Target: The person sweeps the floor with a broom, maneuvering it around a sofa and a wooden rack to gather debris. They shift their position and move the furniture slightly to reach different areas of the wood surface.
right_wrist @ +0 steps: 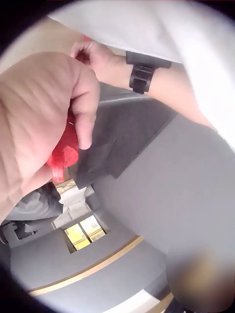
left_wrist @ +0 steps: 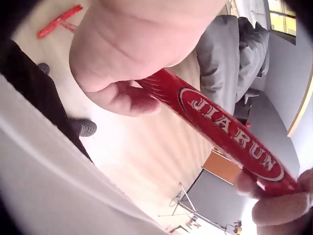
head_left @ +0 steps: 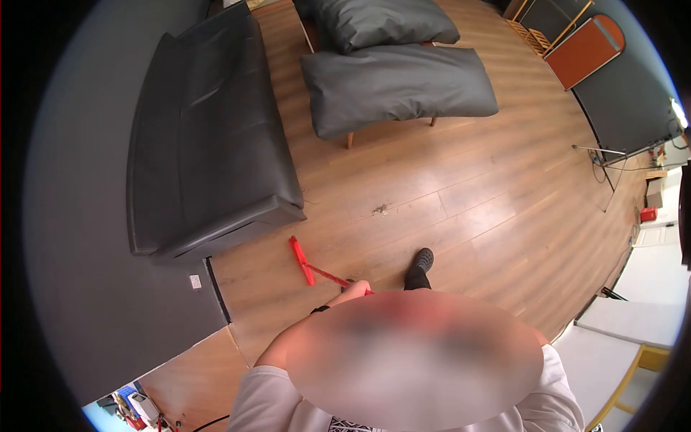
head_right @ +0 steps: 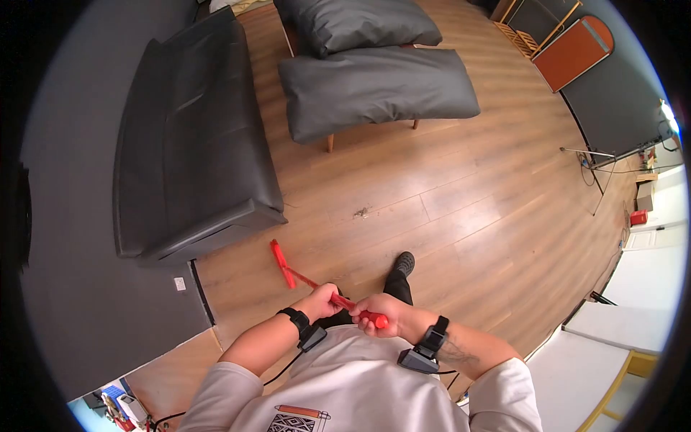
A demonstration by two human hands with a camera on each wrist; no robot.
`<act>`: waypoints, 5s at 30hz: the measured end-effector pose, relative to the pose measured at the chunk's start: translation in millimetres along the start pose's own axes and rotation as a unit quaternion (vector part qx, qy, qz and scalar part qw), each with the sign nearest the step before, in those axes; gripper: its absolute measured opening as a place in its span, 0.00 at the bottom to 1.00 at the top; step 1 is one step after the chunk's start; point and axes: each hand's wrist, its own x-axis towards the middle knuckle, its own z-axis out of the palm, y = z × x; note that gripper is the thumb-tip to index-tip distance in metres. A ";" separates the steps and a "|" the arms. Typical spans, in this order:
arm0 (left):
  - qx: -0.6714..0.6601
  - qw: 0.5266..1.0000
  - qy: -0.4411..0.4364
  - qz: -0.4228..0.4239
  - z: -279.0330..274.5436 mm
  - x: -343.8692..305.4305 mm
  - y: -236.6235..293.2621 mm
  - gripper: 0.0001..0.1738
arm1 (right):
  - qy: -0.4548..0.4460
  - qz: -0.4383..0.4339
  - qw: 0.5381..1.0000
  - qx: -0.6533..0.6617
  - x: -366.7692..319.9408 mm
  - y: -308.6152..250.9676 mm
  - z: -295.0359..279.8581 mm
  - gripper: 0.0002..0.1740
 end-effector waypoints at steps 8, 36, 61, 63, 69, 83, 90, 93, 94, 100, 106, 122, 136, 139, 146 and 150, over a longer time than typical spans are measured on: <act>0.031 0.998 -0.042 -0.035 72.9 95.0 -21.0 0.04 | 0.049 -0.043 0.998 0.023 -54.4 -34.7 -62.1 0.05; 0.033 0.998 -0.008 0.056 332.1 104.1 -59.4 0.05 | 0.019 -0.059 0.997 0.047 -215.6 -132.6 -221.5 0.05; 0.099 0.995 0.009 -0.010 358.8 139.0 -64.3 0.03 | 0.056 -0.079 0.992 0.080 -230.2 -142.9 -249.4 0.06; 0.123 0.992 0.007 0.009 372.4 123.5 -72.3 0.02 | 0.004 -0.072 0.991 0.115 -244.9 -139.6 -256.3 0.06; 0.146 0.989 0.017 0.027 358.1 90.9 -72.4 0.04 | 0.063 -0.087 0.991 -0.075 -269.2 -132.2 -215.6 0.09; 0.222 0.974 -0.040 -0.032 306.8 124.3 -38.7 0.04 | -0.088 -0.040 0.972 0.213 -183.2 -109.1 -232.9 0.07; 0.204 0.974 -0.091 -0.048 307.8 92.9 -53.9 0.02 | -0.081 -0.087 0.982 0.149 -224.4 -82.1 -192.8 0.14; 0.208 0.972 -0.092 -0.058 297.8 59.3 -52.8 0.02 | -0.040 -0.086 0.993 0.075 -218.8 -73.4 -169.3 0.15; 0.203 0.974 -0.092 -0.052 290.3 59.2 -51.2 0.02 | -0.020 -0.078 0.996 0.038 -215.3 -70.4 -163.9 0.16; 0.137 0.989 -0.055 -0.010 239.9 77.7 -22.9 0.01 | -0.062 -0.042 0.996 0.044 -144.5 -90.1 -174.7 0.20; 0.213 0.972 -0.079 -0.055 214.8 97.8 -8.4 0.02 | -0.016 -0.060 0.995 0.074 -126.0 -79.5 -161.2 0.05; 0.129 0.986 -0.105 -0.014 303.4 99.3 -14.4 0.01 | -0.039 -0.046 0.998 -0.014 -207.7 -144.9 -203.5 0.23; 0.167 0.973 -0.120 -0.102 524.6 177.6 -66.4 0.03 | 0.008 -0.012 0.997 0.074 -346.5 -242.0 -351.6 0.19; 0.138 0.978 -0.134 -0.084 554.0 169.7 -69.0 0.03 | 0.007 0.000 0.998 0.060 -376.6 -268.2 -358.8 0.20; 0.037 0.996 -0.075 -0.011 533.3 163.4 -74.3 0.04 | 0.012 0.035 0.996 -0.085 -365.5 -284.9 -355.3 0.09; 0.001 1.000 -0.004 0.011 497.2 177.5 -73.2 0.02 | -0.006 0.081 0.991 -0.105 -315.3 -286.7 -368.4 0.06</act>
